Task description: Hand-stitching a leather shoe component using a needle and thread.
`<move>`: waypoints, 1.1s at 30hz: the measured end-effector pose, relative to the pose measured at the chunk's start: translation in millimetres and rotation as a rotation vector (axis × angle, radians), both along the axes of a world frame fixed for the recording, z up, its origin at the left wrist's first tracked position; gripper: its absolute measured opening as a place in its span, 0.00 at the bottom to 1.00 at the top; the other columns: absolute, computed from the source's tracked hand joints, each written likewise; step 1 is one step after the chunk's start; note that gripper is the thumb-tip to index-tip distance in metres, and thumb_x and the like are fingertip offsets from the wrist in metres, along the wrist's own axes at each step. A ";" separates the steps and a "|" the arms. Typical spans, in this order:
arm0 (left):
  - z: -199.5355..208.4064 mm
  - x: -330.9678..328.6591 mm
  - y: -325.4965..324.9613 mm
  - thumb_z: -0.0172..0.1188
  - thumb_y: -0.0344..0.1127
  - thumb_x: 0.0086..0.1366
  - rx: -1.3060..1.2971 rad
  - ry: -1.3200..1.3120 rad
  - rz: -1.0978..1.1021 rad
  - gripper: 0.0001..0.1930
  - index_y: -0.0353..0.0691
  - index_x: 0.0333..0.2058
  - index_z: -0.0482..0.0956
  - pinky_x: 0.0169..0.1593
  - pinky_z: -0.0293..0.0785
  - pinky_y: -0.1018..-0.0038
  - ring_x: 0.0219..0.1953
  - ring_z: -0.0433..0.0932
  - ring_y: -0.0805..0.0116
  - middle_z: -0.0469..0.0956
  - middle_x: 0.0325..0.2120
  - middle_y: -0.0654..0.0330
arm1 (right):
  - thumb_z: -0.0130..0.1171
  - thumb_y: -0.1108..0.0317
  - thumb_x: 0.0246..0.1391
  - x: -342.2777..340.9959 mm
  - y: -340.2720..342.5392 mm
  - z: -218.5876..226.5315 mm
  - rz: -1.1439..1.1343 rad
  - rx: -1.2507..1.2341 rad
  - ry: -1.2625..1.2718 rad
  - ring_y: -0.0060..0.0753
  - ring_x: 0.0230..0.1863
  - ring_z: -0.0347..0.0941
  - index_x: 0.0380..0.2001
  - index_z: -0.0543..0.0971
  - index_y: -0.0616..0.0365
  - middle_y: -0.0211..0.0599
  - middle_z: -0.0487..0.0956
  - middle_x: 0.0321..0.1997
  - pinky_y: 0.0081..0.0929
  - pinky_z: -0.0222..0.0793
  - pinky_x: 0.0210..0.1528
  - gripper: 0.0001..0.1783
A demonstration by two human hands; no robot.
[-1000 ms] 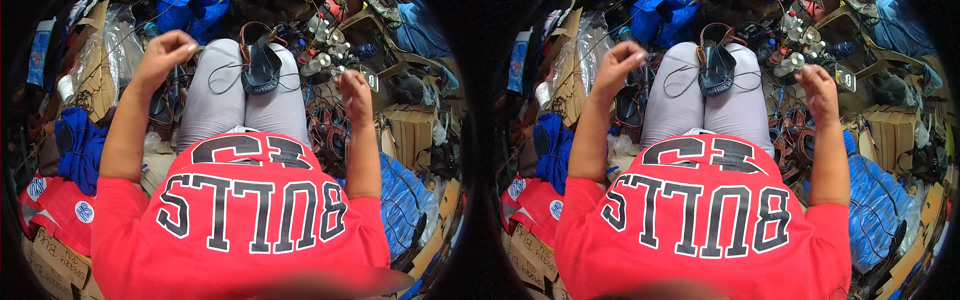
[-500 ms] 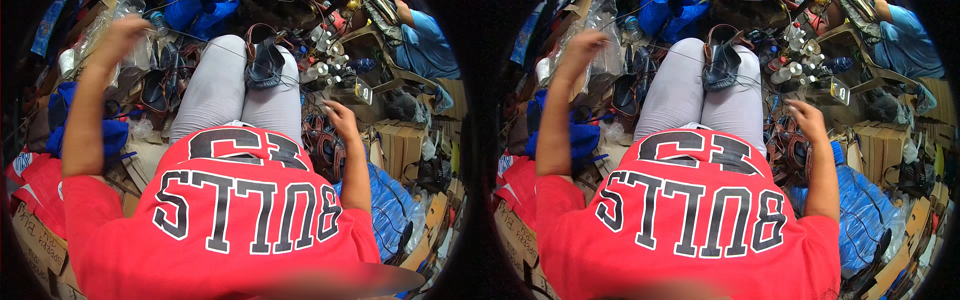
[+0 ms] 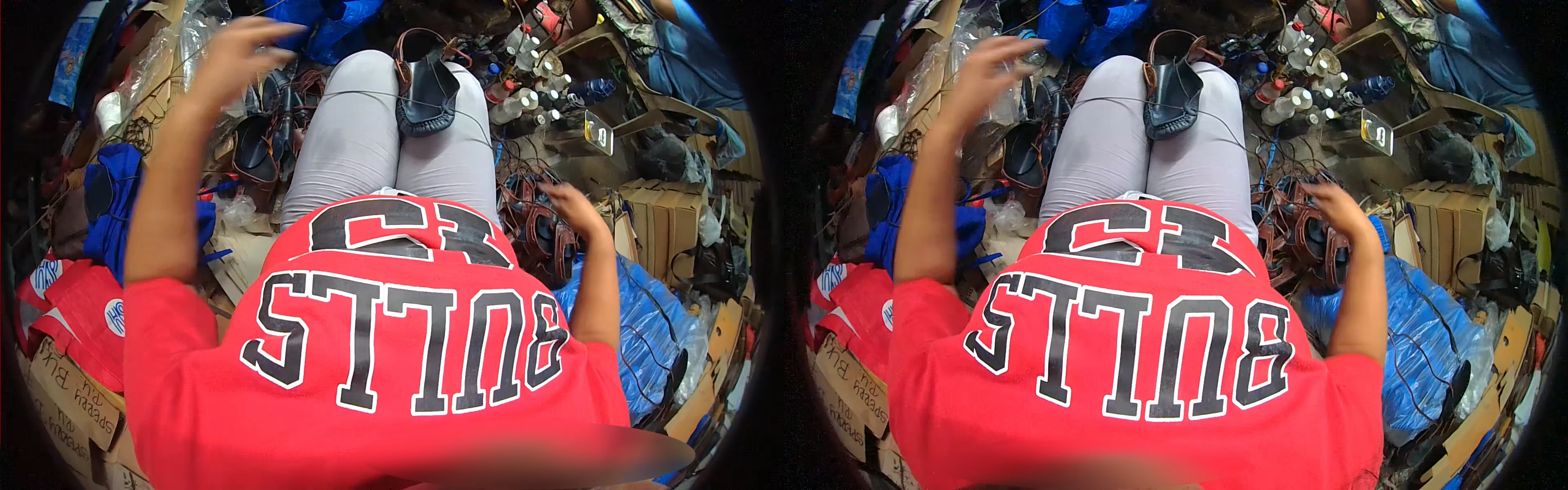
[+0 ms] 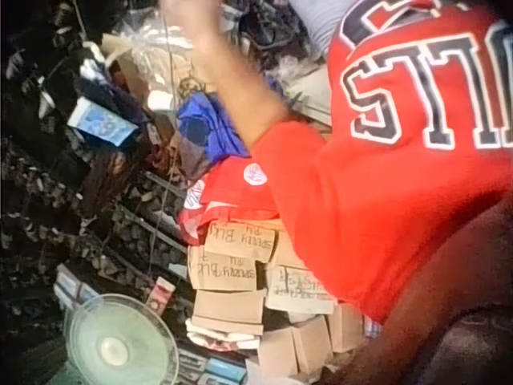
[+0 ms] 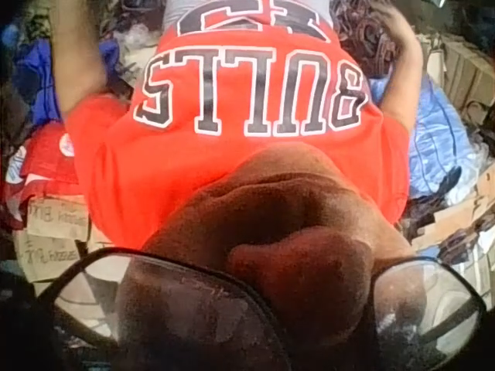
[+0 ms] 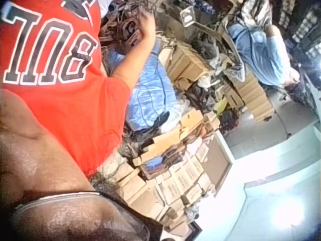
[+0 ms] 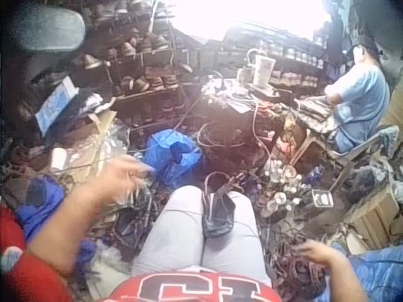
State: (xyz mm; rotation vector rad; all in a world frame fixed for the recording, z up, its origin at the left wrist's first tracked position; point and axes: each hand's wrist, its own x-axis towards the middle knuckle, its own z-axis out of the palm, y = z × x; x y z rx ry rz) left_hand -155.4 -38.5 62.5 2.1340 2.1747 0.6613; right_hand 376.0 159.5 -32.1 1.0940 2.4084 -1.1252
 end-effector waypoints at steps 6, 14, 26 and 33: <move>-33.8 130.9 82.5 0.63 0.32 0.54 -0.126 -0.210 -0.421 0.14 0.42 0.41 0.79 0.47 0.71 0.68 0.45 0.75 0.58 0.76 0.42 0.57 | 0.60 0.77 0.47 -152.1 -15.8 38.5 -0.153 0.003 0.642 0.21 0.36 0.74 0.38 0.81 0.60 0.31 0.78 0.33 0.19 0.69 0.40 0.12; -50.8 131.2 115.3 0.66 0.36 0.53 -0.416 -0.309 -0.450 0.12 0.39 0.35 0.81 0.47 0.69 0.70 0.41 0.75 0.60 0.75 0.36 0.58 | 0.64 0.77 0.43 -178.3 0.5 14.7 -0.105 -0.057 0.666 0.20 0.35 0.73 0.32 0.83 0.59 0.29 0.78 0.32 0.18 0.70 0.41 0.09; -63.3 120.3 112.4 0.64 0.33 0.55 -0.624 -0.793 -0.436 0.10 0.35 0.35 0.81 0.49 0.68 0.76 0.40 0.75 0.72 0.78 0.33 0.62 | 0.65 0.77 0.43 -180.7 -17.2 9.6 -0.057 -0.053 0.715 0.21 0.37 0.71 0.31 0.83 0.55 0.28 0.77 0.31 0.19 0.67 0.41 0.09; -64.6 115.1 112.6 0.60 0.29 0.55 -0.685 -0.811 -0.539 0.14 0.36 0.42 0.81 0.50 0.66 0.78 0.41 0.74 0.71 0.78 0.35 0.62 | 0.63 0.77 0.44 -176.5 -38.8 11.3 -0.120 0.071 0.778 0.21 0.33 0.72 0.32 0.83 0.55 0.29 0.76 0.29 0.19 0.67 0.38 0.09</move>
